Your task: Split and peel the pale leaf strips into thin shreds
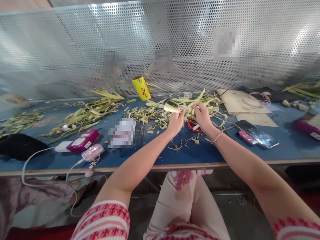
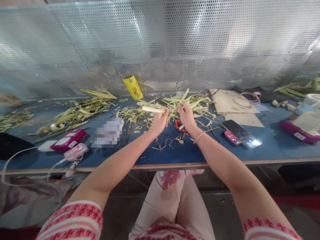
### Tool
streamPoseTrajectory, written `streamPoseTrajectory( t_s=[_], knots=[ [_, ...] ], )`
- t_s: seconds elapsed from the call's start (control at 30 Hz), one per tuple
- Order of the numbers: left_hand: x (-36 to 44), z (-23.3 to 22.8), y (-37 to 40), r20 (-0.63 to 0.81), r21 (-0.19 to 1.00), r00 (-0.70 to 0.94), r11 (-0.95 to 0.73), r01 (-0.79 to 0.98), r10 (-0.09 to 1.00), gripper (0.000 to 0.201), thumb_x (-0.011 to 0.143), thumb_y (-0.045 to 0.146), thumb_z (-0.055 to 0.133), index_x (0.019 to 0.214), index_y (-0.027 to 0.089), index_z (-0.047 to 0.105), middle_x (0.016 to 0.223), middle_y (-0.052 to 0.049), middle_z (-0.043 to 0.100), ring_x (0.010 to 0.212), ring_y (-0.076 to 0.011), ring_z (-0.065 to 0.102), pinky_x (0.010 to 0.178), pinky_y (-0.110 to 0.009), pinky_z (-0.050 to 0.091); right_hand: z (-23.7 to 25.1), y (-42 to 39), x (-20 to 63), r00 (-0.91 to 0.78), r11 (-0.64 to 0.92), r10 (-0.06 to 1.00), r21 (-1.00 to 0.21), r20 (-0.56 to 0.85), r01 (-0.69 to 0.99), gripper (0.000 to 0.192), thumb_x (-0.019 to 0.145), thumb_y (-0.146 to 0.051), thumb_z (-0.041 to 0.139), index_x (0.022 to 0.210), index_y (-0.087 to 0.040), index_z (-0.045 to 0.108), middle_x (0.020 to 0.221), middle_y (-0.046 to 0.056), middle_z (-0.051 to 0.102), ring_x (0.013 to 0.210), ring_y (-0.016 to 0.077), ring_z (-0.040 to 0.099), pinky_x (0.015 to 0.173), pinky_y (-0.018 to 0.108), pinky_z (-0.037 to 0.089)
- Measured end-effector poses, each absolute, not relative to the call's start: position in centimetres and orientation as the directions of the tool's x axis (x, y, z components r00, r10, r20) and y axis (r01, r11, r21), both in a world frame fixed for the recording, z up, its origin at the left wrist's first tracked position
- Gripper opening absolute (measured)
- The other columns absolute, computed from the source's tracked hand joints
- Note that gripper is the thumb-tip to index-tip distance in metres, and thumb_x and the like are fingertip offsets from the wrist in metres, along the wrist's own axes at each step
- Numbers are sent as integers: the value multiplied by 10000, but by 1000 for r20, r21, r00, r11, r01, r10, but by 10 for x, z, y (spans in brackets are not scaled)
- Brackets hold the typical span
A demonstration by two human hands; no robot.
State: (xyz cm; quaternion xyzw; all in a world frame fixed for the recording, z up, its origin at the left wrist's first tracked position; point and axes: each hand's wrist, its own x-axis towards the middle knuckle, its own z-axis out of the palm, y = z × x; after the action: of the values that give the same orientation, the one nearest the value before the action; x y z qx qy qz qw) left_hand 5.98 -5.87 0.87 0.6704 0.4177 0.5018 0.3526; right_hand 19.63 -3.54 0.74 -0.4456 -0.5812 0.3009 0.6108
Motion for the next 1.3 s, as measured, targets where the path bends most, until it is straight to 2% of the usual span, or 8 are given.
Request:
streamPoseTrajectory(
  t_s=[0.13,0.37,0.43,0.6,0.93,1.03,1.17,1.3],
  knots=[
    [55,5,-46,336,925,59,-341,168,940,219,941,397,380,851,225,480,483,50,456,412,-93,442,472,-243,351,6,-38,194,87,450,876,-868,475,210,320,859,-508,520,710,-245,414,463,-72,341,412,95,295,427,259,218],
    [55,2,-40,360,932,22,-360,47,933,220,844,396,572,842,197,478,712,-6,572,651,-118,559,633,-273,455,4,-39,194,65,480,863,-853,501,206,282,870,-471,511,733,-247,407,485,-78,295,423,97,268,442,263,195],
    [57,4,-46,385,919,12,-384,87,923,255,782,366,649,841,189,475,747,-7,586,688,-119,567,671,-276,461,5,-39,195,96,484,854,-848,512,215,288,874,-468,501,722,-245,400,497,-69,310,441,103,282,454,267,206],
    [59,13,-62,489,816,60,-480,321,870,211,708,238,691,757,184,492,725,0,577,675,-112,546,675,-262,454,5,-34,200,180,484,831,-844,526,229,295,867,-487,506,728,-248,403,499,-64,316,463,117,303,471,274,221],
    [56,11,-54,446,856,82,-451,251,891,135,695,160,659,737,172,531,681,18,584,627,-103,546,665,-254,449,9,-38,200,163,515,808,-812,567,273,310,876,-497,500,719,-248,400,506,-62,323,461,113,311,473,278,222],
    [55,13,-57,531,762,105,-528,375,841,137,708,137,636,693,181,507,679,13,558,639,-108,527,666,-256,439,11,-41,199,157,519,804,-805,574,286,300,879,-492,498,731,-248,406,504,-63,328,458,112,314,475,278,224],
    [51,14,-59,688,506,184,-646,572,702,126,755,102,578,701,192,508,751,-29,573,762,-153,543,753,-297,439,12,-43,199,153,514,808,-807,569,291,269,892,-459,480,741,-247,410,500,-64,335,446,112,321,471,279,231],
    [46,16,-60,733,308,274,-663,683,623,122,813,108,510,732,196,534,803,-58,590,847,-186,549,800,-321,431,12,-42,199,152,514,809,-809,568,286,254,894,-456,477,759,-249,420,497,-65,331,444,114,321,464,275,224]
  ],
)
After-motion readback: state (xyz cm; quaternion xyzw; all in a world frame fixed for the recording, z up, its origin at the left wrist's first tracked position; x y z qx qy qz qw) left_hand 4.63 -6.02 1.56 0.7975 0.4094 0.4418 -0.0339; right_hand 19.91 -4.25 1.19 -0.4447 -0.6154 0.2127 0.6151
